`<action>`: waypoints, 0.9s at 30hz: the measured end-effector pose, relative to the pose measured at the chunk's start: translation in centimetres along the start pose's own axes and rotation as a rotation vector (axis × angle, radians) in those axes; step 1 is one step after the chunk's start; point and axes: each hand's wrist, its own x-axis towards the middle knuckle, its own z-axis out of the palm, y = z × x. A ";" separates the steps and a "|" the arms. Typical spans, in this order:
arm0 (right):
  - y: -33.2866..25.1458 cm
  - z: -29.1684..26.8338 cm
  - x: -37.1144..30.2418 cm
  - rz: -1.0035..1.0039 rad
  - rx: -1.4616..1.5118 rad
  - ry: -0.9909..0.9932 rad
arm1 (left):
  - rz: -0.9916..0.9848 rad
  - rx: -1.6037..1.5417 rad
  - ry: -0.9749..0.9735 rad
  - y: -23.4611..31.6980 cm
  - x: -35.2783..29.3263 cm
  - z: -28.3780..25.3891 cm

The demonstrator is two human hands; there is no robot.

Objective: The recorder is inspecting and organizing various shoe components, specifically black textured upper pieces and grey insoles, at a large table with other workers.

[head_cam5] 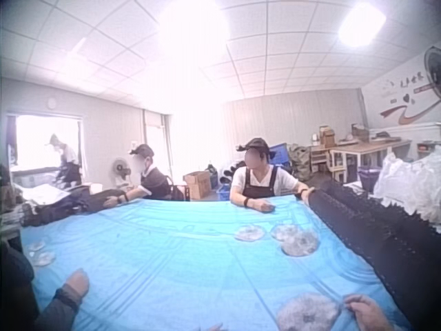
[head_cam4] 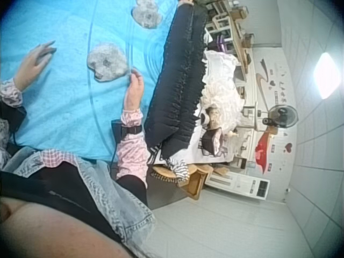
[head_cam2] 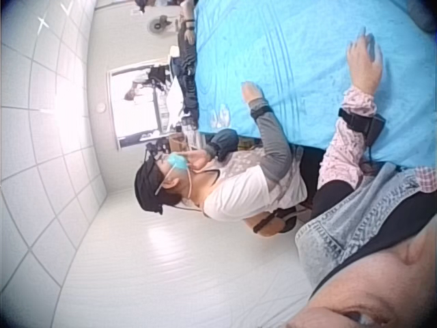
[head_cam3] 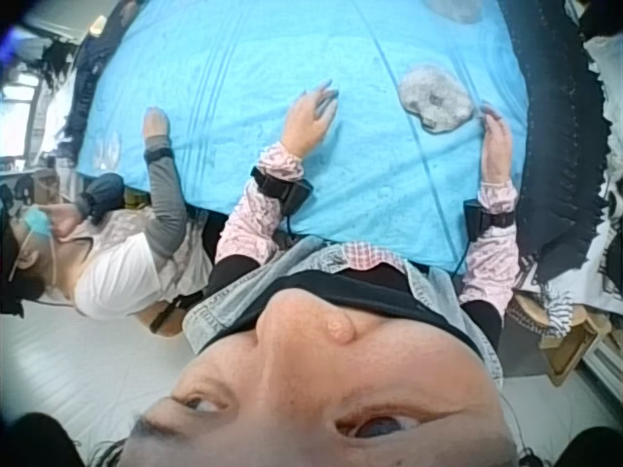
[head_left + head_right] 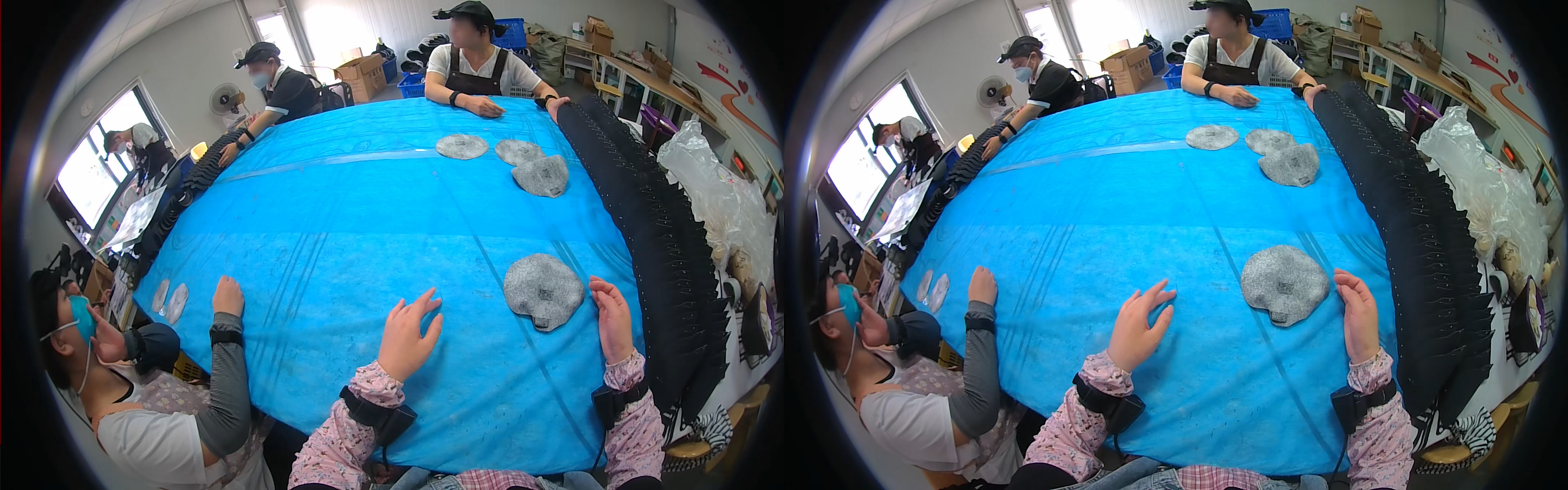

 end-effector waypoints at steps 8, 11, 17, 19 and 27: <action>-0.1 -0.1 0.0 0.000 0.003 0.000 | 0.057 0.082 0.090 0.1 0.1 0.1; -0.1 -0.1 0.0 -0.002 0.002 -0.006 | 0.062 0.148 0.028 -0.3 -0.1 0.3; 0.0 -0.1 0.0 -0.001 0.007 -0.007 | 0.064 -0.010 0.105 0.5 0.2 0.0; 0.0 -0.1 0.0 0.001 0.005 -0.003 | 0.064 -0.033 0.103 0.5 0.3 -0.1; -0.2 -0.1 -0.1 0.006 -0.002 -0.001 | 0.115 -0.129 0.179 0.4 0.7 0.1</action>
